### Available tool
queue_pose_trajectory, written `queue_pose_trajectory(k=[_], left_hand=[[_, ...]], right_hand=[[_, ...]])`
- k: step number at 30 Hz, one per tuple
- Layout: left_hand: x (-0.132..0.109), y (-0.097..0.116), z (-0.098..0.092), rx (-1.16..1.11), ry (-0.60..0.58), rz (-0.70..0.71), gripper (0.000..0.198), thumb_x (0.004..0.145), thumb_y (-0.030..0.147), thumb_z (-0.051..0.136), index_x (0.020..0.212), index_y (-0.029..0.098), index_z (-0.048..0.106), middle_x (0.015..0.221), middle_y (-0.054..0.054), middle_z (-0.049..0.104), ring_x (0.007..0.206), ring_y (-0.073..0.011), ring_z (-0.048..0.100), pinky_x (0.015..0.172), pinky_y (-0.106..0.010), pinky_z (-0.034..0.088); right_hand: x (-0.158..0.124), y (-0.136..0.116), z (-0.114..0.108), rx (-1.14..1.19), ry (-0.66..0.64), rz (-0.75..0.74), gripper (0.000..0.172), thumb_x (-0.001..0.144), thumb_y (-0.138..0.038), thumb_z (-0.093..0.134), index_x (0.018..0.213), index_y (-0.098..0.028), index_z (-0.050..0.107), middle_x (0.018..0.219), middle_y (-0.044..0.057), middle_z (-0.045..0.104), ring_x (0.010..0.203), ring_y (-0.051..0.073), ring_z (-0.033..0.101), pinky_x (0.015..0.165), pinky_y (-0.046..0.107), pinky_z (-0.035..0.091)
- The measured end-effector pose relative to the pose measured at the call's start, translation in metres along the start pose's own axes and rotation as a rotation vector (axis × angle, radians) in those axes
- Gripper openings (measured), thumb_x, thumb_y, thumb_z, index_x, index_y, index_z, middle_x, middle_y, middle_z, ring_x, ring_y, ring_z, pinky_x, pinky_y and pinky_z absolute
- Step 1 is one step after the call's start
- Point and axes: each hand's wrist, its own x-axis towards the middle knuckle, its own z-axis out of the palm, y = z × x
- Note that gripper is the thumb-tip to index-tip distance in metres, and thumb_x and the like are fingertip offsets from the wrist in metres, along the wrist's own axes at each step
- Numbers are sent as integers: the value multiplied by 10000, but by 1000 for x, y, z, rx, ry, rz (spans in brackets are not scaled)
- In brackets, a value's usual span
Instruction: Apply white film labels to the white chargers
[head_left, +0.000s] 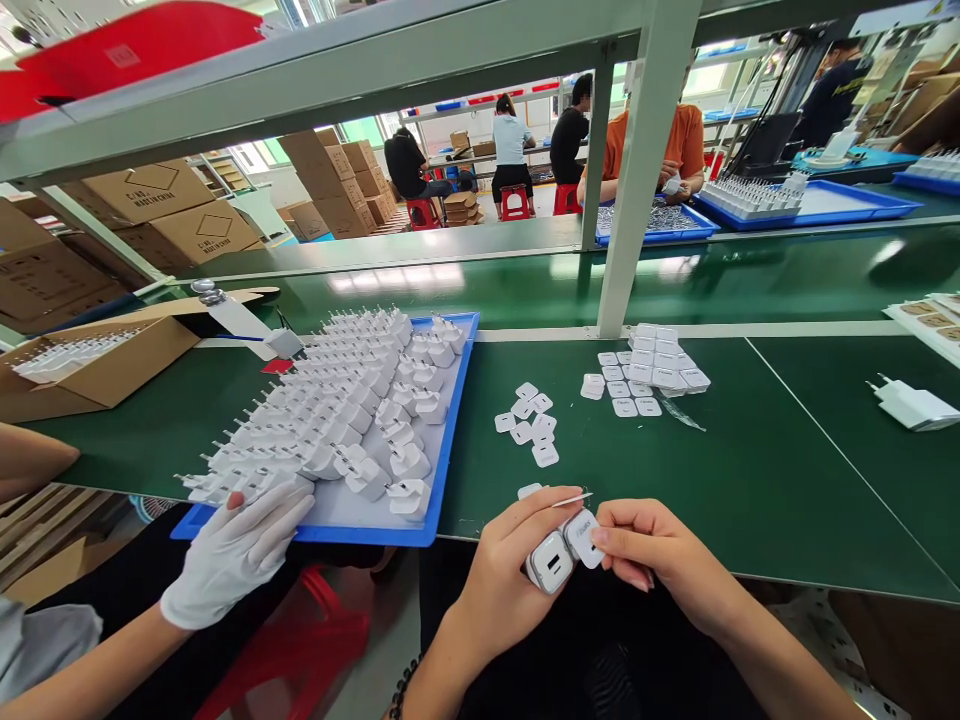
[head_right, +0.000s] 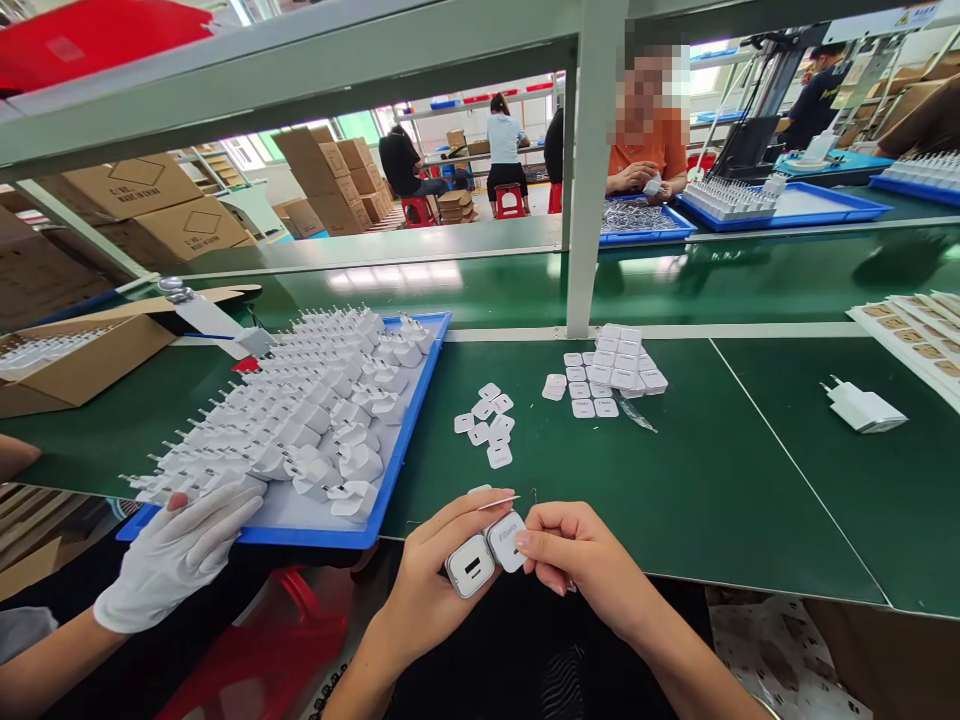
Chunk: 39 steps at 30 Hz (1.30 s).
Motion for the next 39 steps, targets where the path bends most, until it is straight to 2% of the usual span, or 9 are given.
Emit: queue_pose_trajectory(k=[7,22,25,28,30,34,36,39], left_hand=[[1,-2,0,1,9,0,412,818,71,706,1207,193,645,1223,-115,713,1116,-208,702,958,-314,597],[1,3,0,-54,35,-227,393,780,135,782,1157,201,692,1210,-81,728,1106,-196,695,979,-313,574],[-1,4,1,-106,35,-289,387,760,170,810,1132,208,712,1203,-79,733,1100,-209,696,975,-331,569],[-3,5,2,-183,50,-373,423,707,188,853,1111,216,731,1167,-77,748,1090,-231,697,960,-349,563],[-4,5,2,-227,54,-427,436,681,197,873,1096,227,743,1147,-72,755,1076,-240,698,940,-352,559],[-3,5,2,-307,41,-435,427,671,202,881,1076,249,754,1115,-53,767,1052,-236,696,930,-345,539],[-3,6,2,-329,44,-422,420,673,202,880,1071,250,755,1100,-48,771,1020,-225,701,902,-327,542],[-2,7,1,-341,54,-392,409,667,191,882,1052,241,755,1074,-48,775,969,-211,710,849,-299,550]], right_hand=[[5,0,7,-42,92,14,408,756,-518,676,550,-188,557,384,-74,387,399,66,255,485,269,172],[15,-2,12,-199,136,-9,352,779,-454,626,541,-212,532,354,-81,390,386,82,280,508,276,251],[15,-3,9,-288,111,20,404,784,-483,627,507,-214,510,373,-82,352,389,82,261,481,279,198],[16,-2,6,-339,168,-26,538,752,-520,701,457,-229,358,447,-87,268,467,84,223,489,283,155],[17,1,6,-291,177,-67,583,741,-545,731,485,-231,311,488,-88,248,502,88,215,500,282,158],[17,7,11,-120,62,-73,508,811,-620,639,578,-208,455,537,-69,357,495,88,241,486,278,174],[16,7,14,-76,65,-73,503,813,-625,636,598,-200,474,570,-62,369,513,90,244,483,276,175],[14,7,20,-85,101,-90,516,829,-587,638,560,-205,420,566,-60,332,545,99,255,506,282,191]])
